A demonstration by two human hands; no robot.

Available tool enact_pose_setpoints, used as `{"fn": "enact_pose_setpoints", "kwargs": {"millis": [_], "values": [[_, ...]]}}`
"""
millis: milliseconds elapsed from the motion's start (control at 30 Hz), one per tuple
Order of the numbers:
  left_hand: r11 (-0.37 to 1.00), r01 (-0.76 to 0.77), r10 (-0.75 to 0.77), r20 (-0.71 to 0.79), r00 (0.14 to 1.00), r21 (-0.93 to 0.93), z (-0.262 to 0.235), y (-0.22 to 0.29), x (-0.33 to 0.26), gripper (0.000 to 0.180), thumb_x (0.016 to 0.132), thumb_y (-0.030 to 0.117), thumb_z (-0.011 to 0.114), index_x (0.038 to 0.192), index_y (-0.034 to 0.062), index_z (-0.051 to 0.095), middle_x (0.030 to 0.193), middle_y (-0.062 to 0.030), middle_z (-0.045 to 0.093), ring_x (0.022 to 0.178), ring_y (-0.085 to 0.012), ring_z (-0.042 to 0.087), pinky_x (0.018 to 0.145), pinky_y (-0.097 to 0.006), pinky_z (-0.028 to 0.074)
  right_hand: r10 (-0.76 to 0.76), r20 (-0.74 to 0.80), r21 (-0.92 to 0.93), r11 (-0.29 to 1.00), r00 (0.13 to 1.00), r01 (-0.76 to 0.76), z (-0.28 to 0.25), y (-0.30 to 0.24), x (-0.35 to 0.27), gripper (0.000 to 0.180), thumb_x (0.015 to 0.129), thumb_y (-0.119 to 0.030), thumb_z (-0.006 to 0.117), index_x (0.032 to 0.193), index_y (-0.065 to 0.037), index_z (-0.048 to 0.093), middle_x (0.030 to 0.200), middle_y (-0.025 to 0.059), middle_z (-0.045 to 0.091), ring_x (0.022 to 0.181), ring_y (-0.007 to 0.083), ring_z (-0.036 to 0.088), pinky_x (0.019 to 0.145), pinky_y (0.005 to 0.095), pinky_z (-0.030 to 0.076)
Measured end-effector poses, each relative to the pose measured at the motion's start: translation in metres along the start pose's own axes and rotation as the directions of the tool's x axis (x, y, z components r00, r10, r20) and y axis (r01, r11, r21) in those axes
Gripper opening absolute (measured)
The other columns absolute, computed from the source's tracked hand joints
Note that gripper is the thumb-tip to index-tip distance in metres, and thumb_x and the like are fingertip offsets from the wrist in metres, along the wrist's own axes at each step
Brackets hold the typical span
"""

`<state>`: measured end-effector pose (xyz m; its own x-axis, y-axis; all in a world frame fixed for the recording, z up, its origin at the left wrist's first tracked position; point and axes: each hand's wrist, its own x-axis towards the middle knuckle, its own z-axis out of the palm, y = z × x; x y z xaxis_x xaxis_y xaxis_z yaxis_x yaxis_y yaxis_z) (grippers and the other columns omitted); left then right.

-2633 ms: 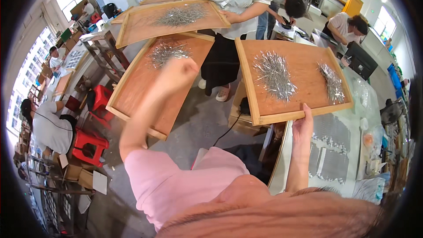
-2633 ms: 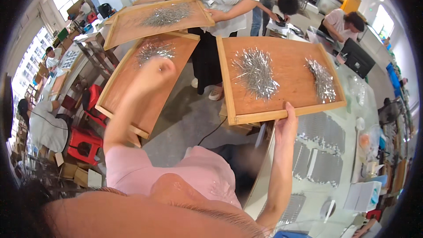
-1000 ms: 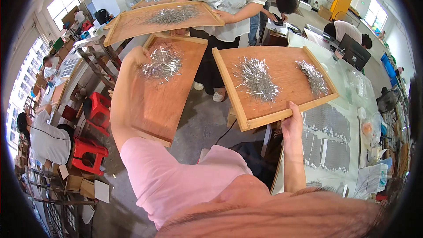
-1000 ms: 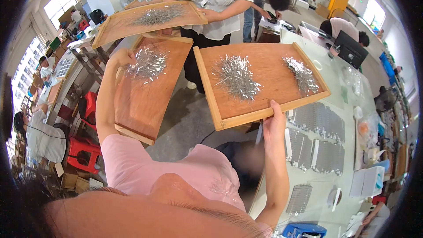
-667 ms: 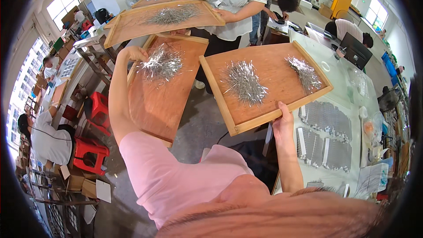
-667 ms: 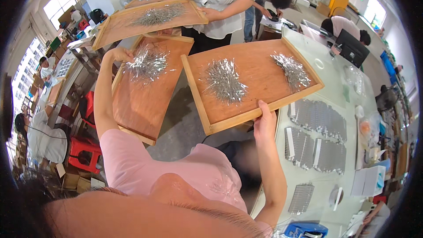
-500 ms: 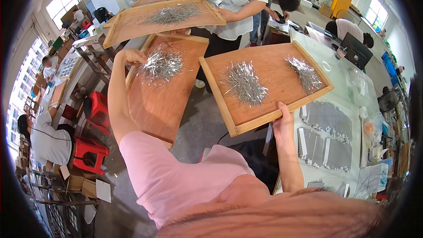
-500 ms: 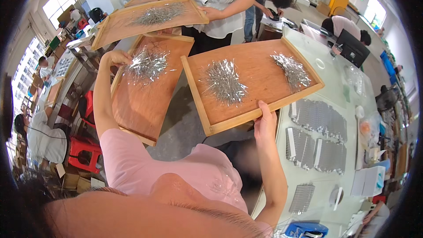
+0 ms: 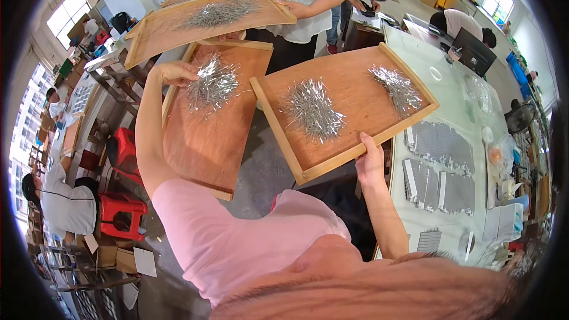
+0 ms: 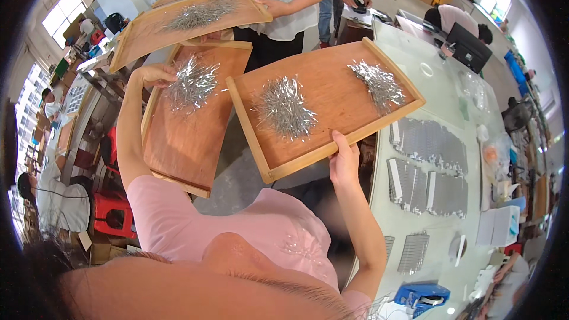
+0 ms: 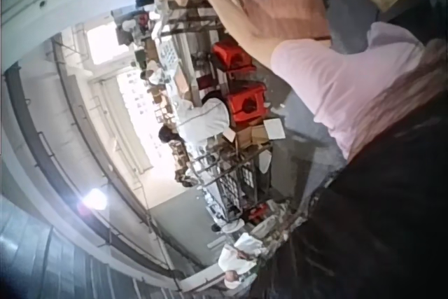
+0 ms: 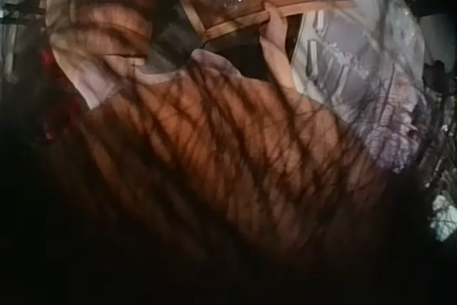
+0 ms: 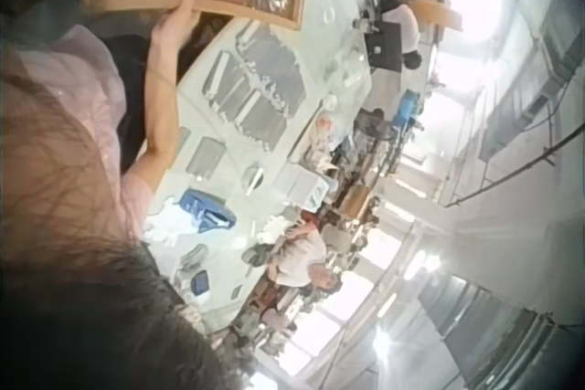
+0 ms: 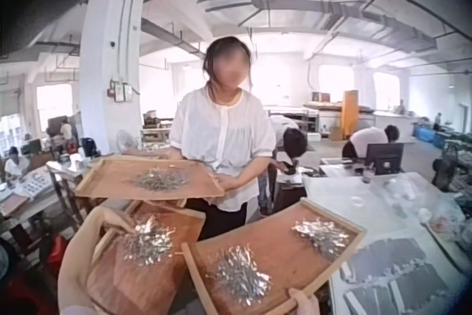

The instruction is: The recorder is seen assembling small components on a table and later moving trays of metal pins in a factory workshop.

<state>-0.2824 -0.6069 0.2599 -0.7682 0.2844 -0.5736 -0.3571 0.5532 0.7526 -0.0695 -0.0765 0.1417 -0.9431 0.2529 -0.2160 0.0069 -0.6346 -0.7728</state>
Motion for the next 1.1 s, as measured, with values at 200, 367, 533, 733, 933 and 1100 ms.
{"fn": "enact_pose_setpoints", "kwargs": {"millis": [200, 367, 533, 733, 933, 1100], "values": [[0.996, -0.091, 0.090, 0.060, 0.994, 0.018, 0.015, 0.019, 0.008, 0.011, 0.087, 0.018, 0.073, 0.087, 0.0088, 0.067, 0.077, 0.0059, 0.059, 0.067, -0.0049, 0.050, 0.061, -0.020, 0.040, 0.008, 0.010, -0.019, 1.000, 1.000, -0.007, 0.008, 0.003, -0.006, 0.031, 0.089, -0.013, 0.067, 0.115, -0.002, 0.056, 0.102, 0.0022, 0.063, 0.093, 0.0138, 0.061, 0.079, 0.0284, 0.051], [0.969, -0.184, 0.139, 0.255, 0.957, 0.163, 0.041, 0.065, 0.023, 0.013, 0.089, 0.019, 0.070, 0.086, 0.0072, 0.067, 0.071, 0.0049, 0.057, 0.062, -0.0054, 0.047, 0.058, -0.021, 0.037, 0.004, 0.040, -0.056, 0.998, 0.999, -0.002, 0.008, 0.004, -0.007, 0.032, 0.088, -0.014, 0.067, 0.115, -0.001, 0.056, 0.103, 0.0032, 0.063, 0.093, 0.0134, 0.061, 0.078, 0.0283, 0.051], [0.842, -0.279, 0.112, 0.358, 0.927, 0.461, 0.083, 0.137, 0.040, 0.020, 0.085, 0.021, 0.074, 0.088, 0.0035, 0.066, 0.077, 0.0042, 0.057, 0.069, -0.0056, 0.048, 0.062, -0.022, 0.039, 0.015, 0.087, -0.076, 0.997, 0.996, -0.008, 0.013, 0.002, -0.010, 0.034, 0.088, -0.015, 0.067, 0.117, 0.001, 0.056, 0.106, 0.0060, 0.064, 0.095, 0.0157, 0.062, 0.080, 0.0299, 0.051], [0.475, -0.611, 0.159, 0.621, 0.767, 0.633, 0.184, 0.210, 0.062, 0.027, 0.085, 0.025, 0.073, 0.096, 0.0010, 0.068, 0.088, -0.0001, 0.066, 0.084, -0.0107, 0.057, 0.079, -0.028, 0.046, 0.019, 0.098, -0.082, 0.997, 0.995, -0.011, 0.002, 0.000, 0.000, 0.036, 0.089, -0.014, 0.066, 0.120, 0.001, 0.056, 0.108, 0.0075, 0.064, 0.095, 0.0169, 0.063, 0.080, 0.0310, 0.053], [0.230, -0.777, 0.125, 0.774, 0.620, 0.586, 0.257, 0.226, 0.076, 0.042, 0.078, 0.033, 0.077, 0.106, 0.0022, 0.070, 0.102, -0.0089, 0.070, 0.096, -0.0192, 0.063, 0.088, -0.030, 0.047, 0.004, 0.080, -0.080, 0.997, 0.997, 0.003, -0.007, -0.021, -0.002, 0.038, 0.089, -0.012, 0.065, 0.122, 0.001, 0.054, 0.113, 0.0087, 0.063, 0.100, 0.0197, 0.062, 0.088, 0.0334, 0.051], [0.037, -0.855, 0.675, 0.618, 0.404, 0.518, 0.263, 0.267, 0.073, 0.034, 0.079, 0.023, 0.076, 0.109, 0.0103, 0.067, 0.116, -0.0102, 0.059, 0.117, -0.0275, 0.049, 0.103, -0.038, 0.035, -0.092, 0.009, -0.008, 0.996, 0.996, 0.092, -0.029, -0.058, 0.003, 0.037, 0.088, -0.011, 0.065, 0.121, 0.002, 0.053, 0.109, 0.0100, 0.064, 0.099, 0.0202, 0.064, 0.086, 0.0347, 0.054]]}}
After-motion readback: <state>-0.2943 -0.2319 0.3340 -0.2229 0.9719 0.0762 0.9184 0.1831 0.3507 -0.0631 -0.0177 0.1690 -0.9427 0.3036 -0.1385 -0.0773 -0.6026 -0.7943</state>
